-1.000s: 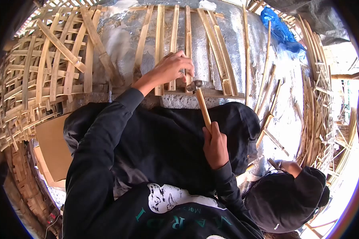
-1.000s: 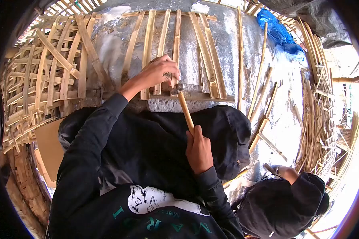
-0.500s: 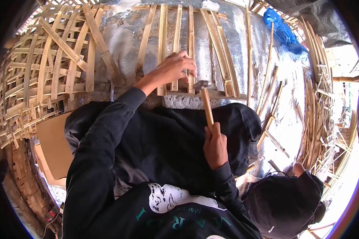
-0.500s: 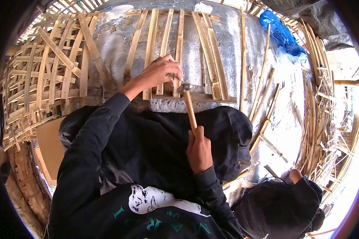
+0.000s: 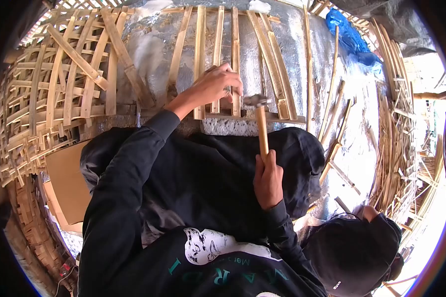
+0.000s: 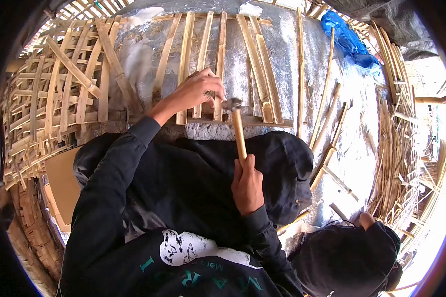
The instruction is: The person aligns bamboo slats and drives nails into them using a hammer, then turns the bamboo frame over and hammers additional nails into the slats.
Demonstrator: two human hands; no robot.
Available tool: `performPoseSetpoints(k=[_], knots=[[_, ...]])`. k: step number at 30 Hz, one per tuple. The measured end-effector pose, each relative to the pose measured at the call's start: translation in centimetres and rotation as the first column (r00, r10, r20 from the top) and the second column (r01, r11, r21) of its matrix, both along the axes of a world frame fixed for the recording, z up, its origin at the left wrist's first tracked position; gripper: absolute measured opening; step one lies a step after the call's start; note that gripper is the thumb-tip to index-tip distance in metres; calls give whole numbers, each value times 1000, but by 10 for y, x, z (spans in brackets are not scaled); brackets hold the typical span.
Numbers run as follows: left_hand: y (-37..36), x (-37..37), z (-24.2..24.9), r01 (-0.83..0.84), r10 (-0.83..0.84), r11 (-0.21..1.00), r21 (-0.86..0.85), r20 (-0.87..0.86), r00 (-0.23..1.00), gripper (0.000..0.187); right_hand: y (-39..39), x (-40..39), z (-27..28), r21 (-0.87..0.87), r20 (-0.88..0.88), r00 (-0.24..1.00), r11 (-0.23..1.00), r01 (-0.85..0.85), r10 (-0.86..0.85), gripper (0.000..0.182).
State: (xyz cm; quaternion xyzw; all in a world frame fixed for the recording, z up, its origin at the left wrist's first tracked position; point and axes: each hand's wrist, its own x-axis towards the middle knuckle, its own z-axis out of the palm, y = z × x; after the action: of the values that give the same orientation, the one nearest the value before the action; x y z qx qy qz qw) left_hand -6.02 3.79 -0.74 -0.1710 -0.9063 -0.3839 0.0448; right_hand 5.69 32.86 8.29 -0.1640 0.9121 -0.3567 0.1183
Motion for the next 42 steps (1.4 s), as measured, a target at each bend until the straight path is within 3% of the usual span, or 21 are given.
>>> performPoseSetpoints(k=[3, 9, 11, 13, 15, 16, 17, 19, 20, 23, 25, 26, 28, 29, 31, 32, 35, 37, 39, 40, 42], knots=[[1, -2, 2, 1, -1, 1000, -17, -9, 1000, 29, 5, -3, 0, 34, -65, 994, 996, -83, 85, 21], [1, 1, 4, -17, 17, 1000, -3, 7, 1000, 29, -4, 4, -6, -45, -33, 999, 998, 38, -40, 22], [2, -1, 5, -16, 16, 1000, -1, 23, 1000, 29, -1, -2, -1, 45, 5, 995, 994, -97, 96, 20], [1, -2, 0, -13, 13, 1000, 15, -19, 1000, 30, -4, -1, 5, 12, 22, 995, 995, -101, 101, 21], [0, 1, -2, -22, 23, 1000, 16, -58, 998, 30, -9, 9, 2, -24, -115, 993, 1000, 12, -15, 22], [1, 2, 0, -23, 23, 1000, 9, -22, 999, 31, -10, 12, -3, 22, -320, 947, 1000, 19, -11, 23], [1, 0, 3, -23, 23, 1000, 1, 6, 1000, 31, -6, 9, -5, 22, -324, 946, 1000, 19, -11, 23], [0, -1, 1, -10, 11, 1000, -7, 5, 1000, 30, 7, -1, -4, 42, -139, 984, 994, -102, 107, 21], [0, -2, 0, 0, 0, 1000, -16, 6, 1000, 30, 8, -3, -3, 43, -145, 984, 994, -99, 105, 21], [0, -1, 4, -6, 6, 1000, -28, 20, 1000, 30, 8, -5, -4, -41, -133, 989, 997, -64, 58, 20], [0, -1, 3, -6, 7, 1000, -28, 18, 1000, 30, 10, -4, -15, -149, 95, 993, 985, 82, -68, 25], [0, -1, 2, -3, 4, 1000, -28, 16, 1000, 30, 10, -2, -16, -150, 95, 993, 985, 82, -68, 25], [0, -2, 1, 4, -4, 1000, -23, 0, 1000, 31, 12, 2, -17, -314, 562, 822, 896, 315, -92, 31], [-1, -2, 0, 8, -8, 1000, -18, -15, 1000, 32, 12, 2, -16, -315, 561, 823, 895, 314, -92, 31], [-2, -3, -2, 14, -14, 1000, -8, -27, 1000, 32, 13, 2, -8, -321, 729, 685, 879, 354, -10, 31], [-2, -4, -4, 23, -23, 1000, 0, -38, 999, 33, 13, -4, -2, -331, 821, 571, 815, 476, 0, 30], [0, -1, 1, 11, -11, 1000, 14, -30, 999, 33, 14, -3, -13, -403, 818, 575, 709, 579, -4, 29], [-3, -3, -4, 15, -15, 1000, 10, -36, 999, 33, 15, -5, -11, -394, 817, 577, 727, 562, -3, 31], [-2, -4, -6, 27, -26, 1000, 9, -40, 999, 33, 20, -6, -10, -386, 801, 592, 834, 395, 90, 31], [-1, -4, -6, 23, -23, 1000, 2, -59, 998, 33, 17, -6, -14, -424, 732, 677, 831, 359, 81, 31], [0, -1, -5, 11, -11, 1000, -4, -73, 997, 33, 10, -5, -17, -423, 751, 660, 789, 445, 30, 30]])
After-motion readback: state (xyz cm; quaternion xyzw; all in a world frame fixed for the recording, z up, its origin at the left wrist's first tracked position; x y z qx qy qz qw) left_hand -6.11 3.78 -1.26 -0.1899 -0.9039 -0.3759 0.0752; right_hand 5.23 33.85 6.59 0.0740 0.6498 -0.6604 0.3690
